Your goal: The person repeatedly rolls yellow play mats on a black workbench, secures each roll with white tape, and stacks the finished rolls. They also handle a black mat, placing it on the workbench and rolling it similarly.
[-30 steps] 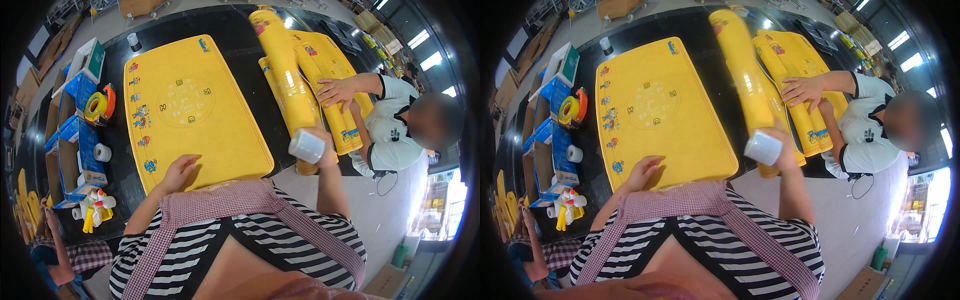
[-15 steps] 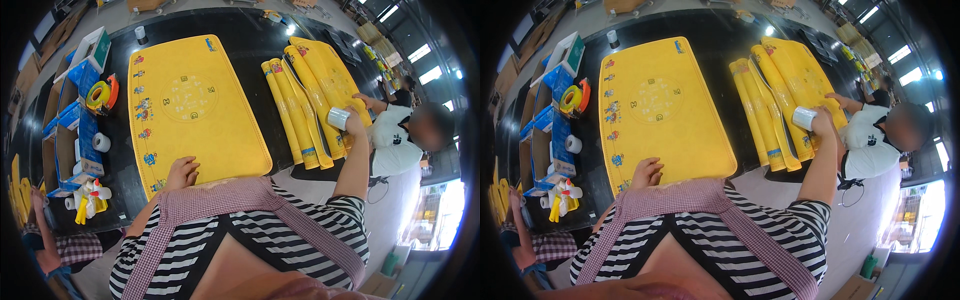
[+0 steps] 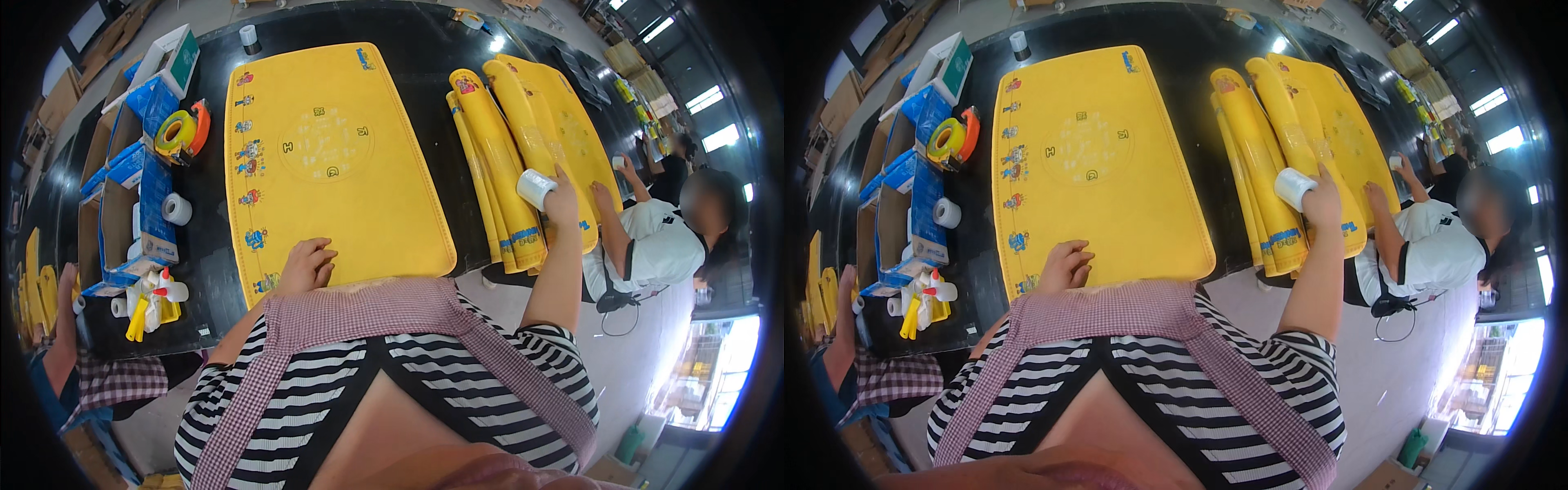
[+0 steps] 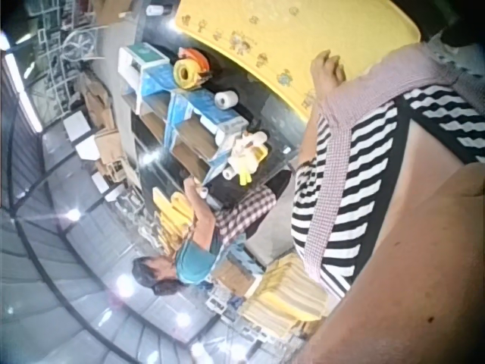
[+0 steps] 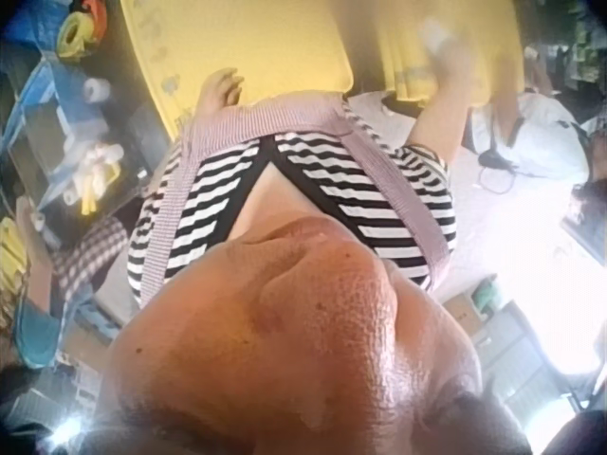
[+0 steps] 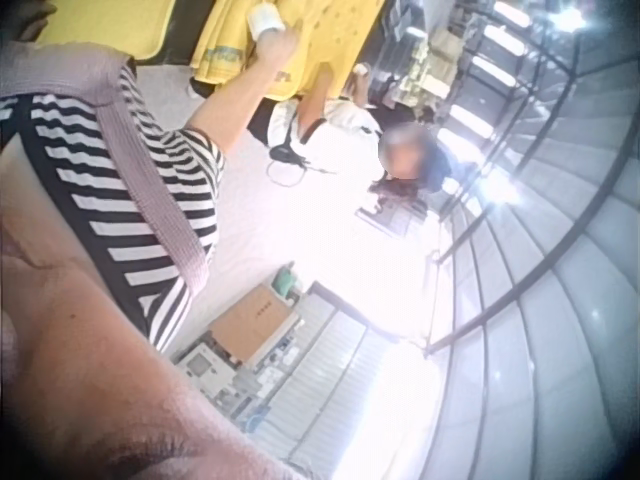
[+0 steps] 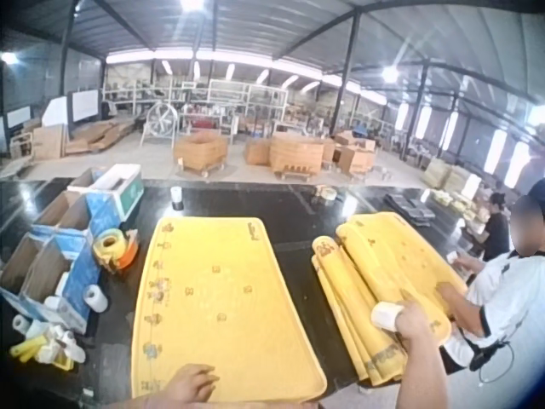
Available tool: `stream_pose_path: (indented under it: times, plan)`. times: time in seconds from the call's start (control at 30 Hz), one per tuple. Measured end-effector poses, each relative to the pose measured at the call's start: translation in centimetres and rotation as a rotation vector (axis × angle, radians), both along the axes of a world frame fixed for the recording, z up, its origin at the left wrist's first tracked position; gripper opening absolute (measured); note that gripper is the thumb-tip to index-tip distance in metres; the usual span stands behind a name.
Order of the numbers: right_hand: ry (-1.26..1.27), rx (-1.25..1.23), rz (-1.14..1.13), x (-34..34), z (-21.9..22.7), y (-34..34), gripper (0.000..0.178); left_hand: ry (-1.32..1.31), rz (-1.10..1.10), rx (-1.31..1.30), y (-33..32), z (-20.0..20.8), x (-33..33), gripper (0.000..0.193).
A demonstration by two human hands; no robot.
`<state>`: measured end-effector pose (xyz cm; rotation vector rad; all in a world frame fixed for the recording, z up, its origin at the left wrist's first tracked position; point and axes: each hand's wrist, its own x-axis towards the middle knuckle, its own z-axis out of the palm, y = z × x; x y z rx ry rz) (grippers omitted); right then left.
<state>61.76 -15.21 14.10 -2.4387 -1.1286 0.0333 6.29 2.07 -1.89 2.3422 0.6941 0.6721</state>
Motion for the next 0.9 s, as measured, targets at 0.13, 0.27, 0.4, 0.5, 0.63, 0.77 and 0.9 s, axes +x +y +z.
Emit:
stream_pose_path:
  times: [0.13,0.27,0.4,0.5,0.63,0.77,0.9]
  plan:
    - [0.142,-0.052,-0.042,-3.0,-1.2,1.5,0.03,0.065,0.011,0.075,0.2,0.3,0.7,0.032]
    - [-0.312,-0.32,-0.065,-6.4,-3.1,2.5,0.03,0.052,-0.011,0.129,0.9,0.0,2.1,0.033]
    - [-0.308,-0.307,-0.138,-6.0,-4.3,2.7,0.03,0.04,-0.015,0.13,0.7,-0.6,2.0,0.033]
    - [-0.304,-0.357,-0.15,-6.1,-4.2,3.2,0.032,0.051,-0.003,0.139,0.7,-0.4,2.1,0.032]
    - [-0.282,-0.34,-0.144,-5.3,-3.9,3.2,0.033,0.07,-0.013,0.154,0.7,-0.1,2.1,0.032]
    - [-0.262,-0.366,-0.14,-5.8,-3.4,3.5,0.034,0.073,-0.005,0.144,0.6,-0.1,2.1,0.032]
    - [-0.316,-0.401,-0.152,-6.3,-3.8,3.7,0.033,0.072,-0.003,0.139,0.7,-0.1,2.2,0.032]
